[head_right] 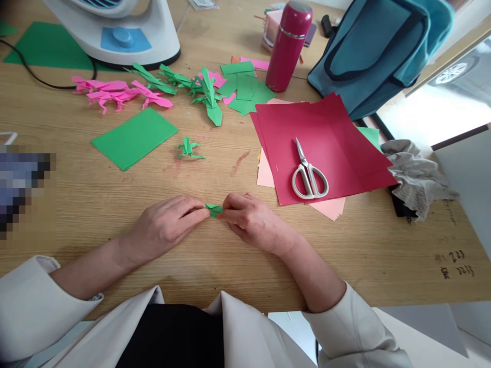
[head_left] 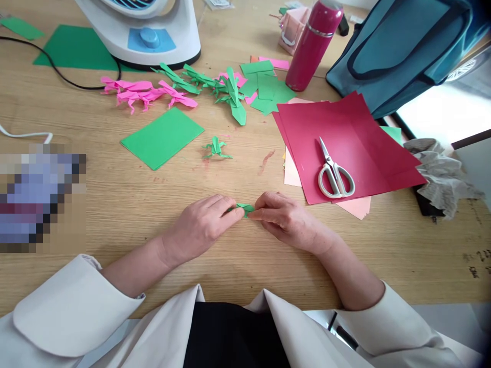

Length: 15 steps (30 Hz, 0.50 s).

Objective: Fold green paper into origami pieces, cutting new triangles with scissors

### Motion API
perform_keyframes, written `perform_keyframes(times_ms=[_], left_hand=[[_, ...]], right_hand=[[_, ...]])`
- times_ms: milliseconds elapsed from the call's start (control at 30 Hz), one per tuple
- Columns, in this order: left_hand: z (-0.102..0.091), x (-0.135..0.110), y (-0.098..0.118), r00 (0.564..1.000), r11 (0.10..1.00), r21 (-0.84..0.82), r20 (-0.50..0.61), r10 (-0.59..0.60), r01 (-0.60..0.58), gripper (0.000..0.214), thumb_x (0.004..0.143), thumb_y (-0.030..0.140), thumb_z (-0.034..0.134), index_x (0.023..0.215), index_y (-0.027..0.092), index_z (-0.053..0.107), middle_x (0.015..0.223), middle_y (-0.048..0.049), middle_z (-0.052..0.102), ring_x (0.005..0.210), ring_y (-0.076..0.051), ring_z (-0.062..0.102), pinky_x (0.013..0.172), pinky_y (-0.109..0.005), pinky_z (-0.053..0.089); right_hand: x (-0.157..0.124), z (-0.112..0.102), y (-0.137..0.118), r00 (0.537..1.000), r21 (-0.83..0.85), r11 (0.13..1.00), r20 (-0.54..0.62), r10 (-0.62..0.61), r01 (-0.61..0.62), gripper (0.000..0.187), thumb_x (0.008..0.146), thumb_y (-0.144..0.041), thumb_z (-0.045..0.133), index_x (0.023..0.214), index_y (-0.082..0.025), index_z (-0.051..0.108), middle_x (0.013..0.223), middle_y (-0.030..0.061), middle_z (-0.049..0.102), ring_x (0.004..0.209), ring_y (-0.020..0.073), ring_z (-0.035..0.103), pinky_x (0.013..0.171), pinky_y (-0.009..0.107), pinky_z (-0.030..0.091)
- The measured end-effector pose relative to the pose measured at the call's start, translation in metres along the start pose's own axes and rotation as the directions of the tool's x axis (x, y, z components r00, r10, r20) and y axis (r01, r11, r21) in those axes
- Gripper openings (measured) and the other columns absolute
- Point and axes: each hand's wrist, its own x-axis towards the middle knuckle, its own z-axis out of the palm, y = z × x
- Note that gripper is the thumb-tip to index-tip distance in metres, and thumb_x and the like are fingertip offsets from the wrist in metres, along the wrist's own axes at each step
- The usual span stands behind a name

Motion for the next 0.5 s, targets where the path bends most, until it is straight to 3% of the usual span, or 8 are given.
perform_keyframes(times_ms=[167,500], left_hand=[[-0.002,0.007,-0.005,0.998,0.993,-0.11,0.038,-0.05,0.053,0.018,0.097,0.016,0.048,0.088,0.018,0.063,0.091,-0.0025,0.065,0.084,-0.014,0.061,0.072,-0.026,0.044],[-0.004,0.017,-0.018,0.976,0.966,-0.229,0.204,-0.071,0.118,0.007,0.095,0.02,0.054,0.094,0.02,0.061,0.097,0.001,0.062,0.083,-0.012,0.061,0.063,-0.024,0.039]], right_hand=[[0.0,0.001,0.002,0.999,-0.046,0.998,0.012,-0.03,0.031,0.026,0.1,-0.013,0.044,0.112,-0.015,0.066,0.099,0.0098,0.062,0.089,0.0168,0.06,0.08,0.032,0.048],[0.002,-0.007,-0.003,0.98,-0.23,0.961,0.161,-0.116,0.152,0.027,0.101,-0.013,0.039,0.109,-0.012,0.065,0.098,0.0112,0.059,0.086,0.0187,0.054,0.08,0.035,0.047]])
